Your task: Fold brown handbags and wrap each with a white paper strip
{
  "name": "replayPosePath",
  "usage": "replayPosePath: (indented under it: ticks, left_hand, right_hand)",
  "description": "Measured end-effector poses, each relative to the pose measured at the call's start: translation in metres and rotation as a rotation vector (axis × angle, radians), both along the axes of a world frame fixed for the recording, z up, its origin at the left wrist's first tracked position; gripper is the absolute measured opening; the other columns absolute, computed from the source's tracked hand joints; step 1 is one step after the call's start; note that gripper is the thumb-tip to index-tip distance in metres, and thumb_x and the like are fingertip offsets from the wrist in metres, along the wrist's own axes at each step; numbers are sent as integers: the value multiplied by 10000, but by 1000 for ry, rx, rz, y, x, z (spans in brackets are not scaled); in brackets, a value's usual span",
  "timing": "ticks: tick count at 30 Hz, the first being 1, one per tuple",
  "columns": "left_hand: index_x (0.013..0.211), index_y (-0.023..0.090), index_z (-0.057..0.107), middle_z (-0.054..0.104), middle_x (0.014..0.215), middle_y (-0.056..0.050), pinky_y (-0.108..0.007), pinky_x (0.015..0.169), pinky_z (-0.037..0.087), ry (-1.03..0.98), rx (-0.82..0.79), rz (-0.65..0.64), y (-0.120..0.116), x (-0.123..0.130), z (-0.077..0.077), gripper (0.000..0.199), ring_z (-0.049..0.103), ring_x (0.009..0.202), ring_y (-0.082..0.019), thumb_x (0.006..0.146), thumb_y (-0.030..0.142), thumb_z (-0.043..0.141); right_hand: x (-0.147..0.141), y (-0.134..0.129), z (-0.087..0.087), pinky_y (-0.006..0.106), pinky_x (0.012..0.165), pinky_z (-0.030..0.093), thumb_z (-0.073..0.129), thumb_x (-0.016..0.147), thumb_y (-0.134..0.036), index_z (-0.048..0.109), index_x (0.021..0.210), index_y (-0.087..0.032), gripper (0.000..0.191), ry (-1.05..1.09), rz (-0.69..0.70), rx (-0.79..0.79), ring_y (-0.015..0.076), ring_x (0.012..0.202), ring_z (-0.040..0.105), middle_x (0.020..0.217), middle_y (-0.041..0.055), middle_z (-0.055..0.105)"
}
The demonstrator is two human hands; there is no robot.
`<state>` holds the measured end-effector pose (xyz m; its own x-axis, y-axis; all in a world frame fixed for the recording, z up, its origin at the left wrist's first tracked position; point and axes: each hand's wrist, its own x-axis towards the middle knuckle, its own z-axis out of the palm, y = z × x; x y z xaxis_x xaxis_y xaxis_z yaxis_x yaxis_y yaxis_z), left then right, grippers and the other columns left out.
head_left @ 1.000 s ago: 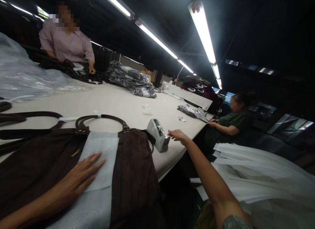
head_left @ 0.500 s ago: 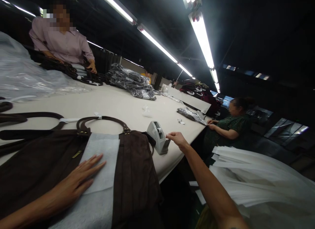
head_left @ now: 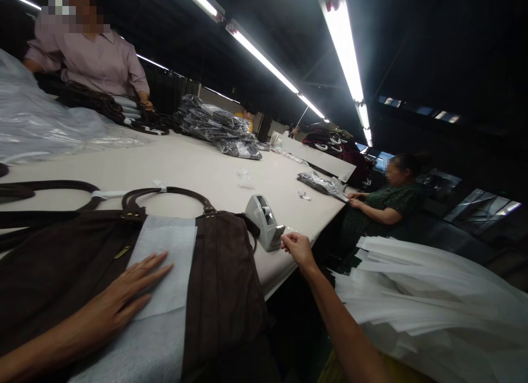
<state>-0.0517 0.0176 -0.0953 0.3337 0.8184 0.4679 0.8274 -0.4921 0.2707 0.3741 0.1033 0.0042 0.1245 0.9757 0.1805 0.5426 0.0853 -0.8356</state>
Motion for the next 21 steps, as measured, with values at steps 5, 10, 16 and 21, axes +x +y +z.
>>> replayPosePath:
  ticks: [5, 10, 16, 21]
  left_hand:
    - [1406, 370, 428, 320, 1523, 38, -444, 1089, 396, -16, -181, -85, -4, -1, 15, 508, 350, 1391, -275, 901, 422, 419]
    - [1439, 252, 408, 204, 1573, -34, -477, 1160, 237, -41, -395, -83, -17, 12, 42, 541, 198, 1450, -261, 906, 349, 410]
    - [1460, 234, 362, 131, 1600, -55, -465, 1190, 125, -114, -494, -102, -19, 17, 49, 576, 71, 1478, -224, 891, 272, 444]
    - [1443, 188, 395, 151, 1590, -100, -461, 1192, 111, -151, -483, -96, -17, 18, 43, 582, 75, 1475, -248, 871, 257, 475]
  right_hand:
    - [13, -5, -17, 283, 634, 452, 634, 716, -421, 601, 566, -201, 269, -109, -159, 34, 182, 609, 605, 563, 33, 646]
    - [-6, -56, -6, 292, 570, 473, 646, 750, -502, 695, 723, -161, 345, 13, -179, 75, 182, 571, 610, 645, 72, 695]
    - [-124, -140, 31, 236, 434, 478, 771, 684, -469, 745, 853, -128, 381, 455, 200, -192, 134, 483, 598, 617, 49, 693]
    - [-201, -151, 16, 200, 402, 476, 768, 672, -436, 695, 827, -99, 378, 591, 265, -325, 116, 439, 591, 559, 35, 673]
